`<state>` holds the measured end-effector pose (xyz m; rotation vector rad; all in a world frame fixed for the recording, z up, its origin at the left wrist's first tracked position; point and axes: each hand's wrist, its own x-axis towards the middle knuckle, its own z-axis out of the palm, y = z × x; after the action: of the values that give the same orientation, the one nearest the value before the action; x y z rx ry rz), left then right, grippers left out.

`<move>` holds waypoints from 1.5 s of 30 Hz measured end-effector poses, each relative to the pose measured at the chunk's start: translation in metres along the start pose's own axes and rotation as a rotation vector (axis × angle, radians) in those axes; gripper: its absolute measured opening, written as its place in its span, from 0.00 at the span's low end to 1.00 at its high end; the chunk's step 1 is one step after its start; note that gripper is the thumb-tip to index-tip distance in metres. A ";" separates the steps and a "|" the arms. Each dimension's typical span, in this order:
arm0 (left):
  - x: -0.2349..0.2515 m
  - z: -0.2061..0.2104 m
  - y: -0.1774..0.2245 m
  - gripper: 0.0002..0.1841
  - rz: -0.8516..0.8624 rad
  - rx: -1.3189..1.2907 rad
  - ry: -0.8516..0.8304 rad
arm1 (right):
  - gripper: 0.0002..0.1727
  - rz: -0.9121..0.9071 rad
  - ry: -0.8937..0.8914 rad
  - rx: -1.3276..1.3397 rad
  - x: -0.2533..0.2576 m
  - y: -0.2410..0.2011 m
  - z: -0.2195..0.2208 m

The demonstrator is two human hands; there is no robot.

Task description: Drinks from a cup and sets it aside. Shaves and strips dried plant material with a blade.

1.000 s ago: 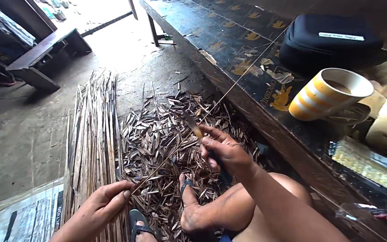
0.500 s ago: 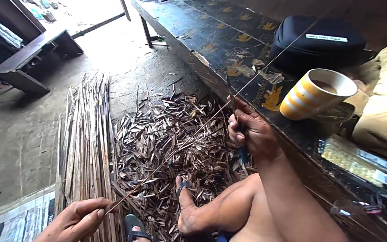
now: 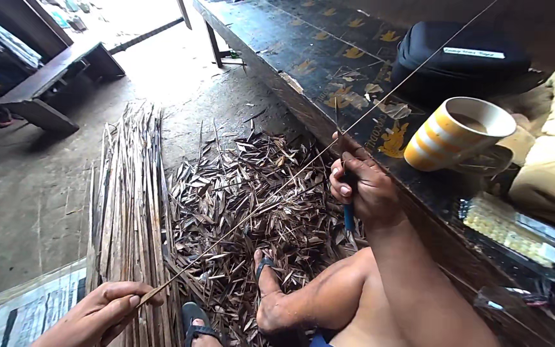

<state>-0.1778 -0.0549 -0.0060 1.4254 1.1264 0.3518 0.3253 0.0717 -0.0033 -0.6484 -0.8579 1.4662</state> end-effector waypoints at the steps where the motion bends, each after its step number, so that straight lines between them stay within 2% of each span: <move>1: 0.000 0.000 0.000 0.18 -0.010 -0.006 -0.002 | 0.24 -0.005 0.010 0.002 0.001 0.001 0.001; 5: 0.003 0.000 -0.005 0.22 0.004 -0.118 -0.036 | 0.22 -0.026 0.072 0.002 0.004 0.001 -0.003; 9: 0.014 0.016 0.016 0.28 0.033 -0.176 -0.067 | 0.24 0.092 -0.038 0.018 -0.007 0.020 0.018; 15: 0.035 0.040 0.047 0.26 0.031 -0.167 -0.204 | 0.26 0.287 -0.238 0.029 -0.031 0.052 0.057; 24: 0.061 0.067 0.076 0.25 0.071 0.025 -0.073 | 0.27 0.523 -0.532 0.084 -0.080 0.095 0.094; 28: 0.065 0.072 0.077 0.24 0.121 0.107 -0.014 | 0.26 0.507 -0.498 0.088 -0.080 0.094 0.094; 33: 0.058 0.069 0.072 0.25 0.111 0.088 -0.004 | 0.25 0.423 -0.318 0.096 -0.051 0.071 0.075; 39: 0.063 0.072 0.071 0.25 0.172 0.127 0.007 | 0.26 0.462 -0.441 0.123 -0.062 0.075 0.082; 45: 0.061 0.072 0.071 0.25 0.174 0.111 0.016 | 0.26 0.448 -0.355 0.125 -0.052 0.065 0.074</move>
<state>-0.0635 -0.0359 0.0164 1.6264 1.0509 0.4293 0.2323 0.0129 -0.0203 -0.5117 -0.9179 2.0664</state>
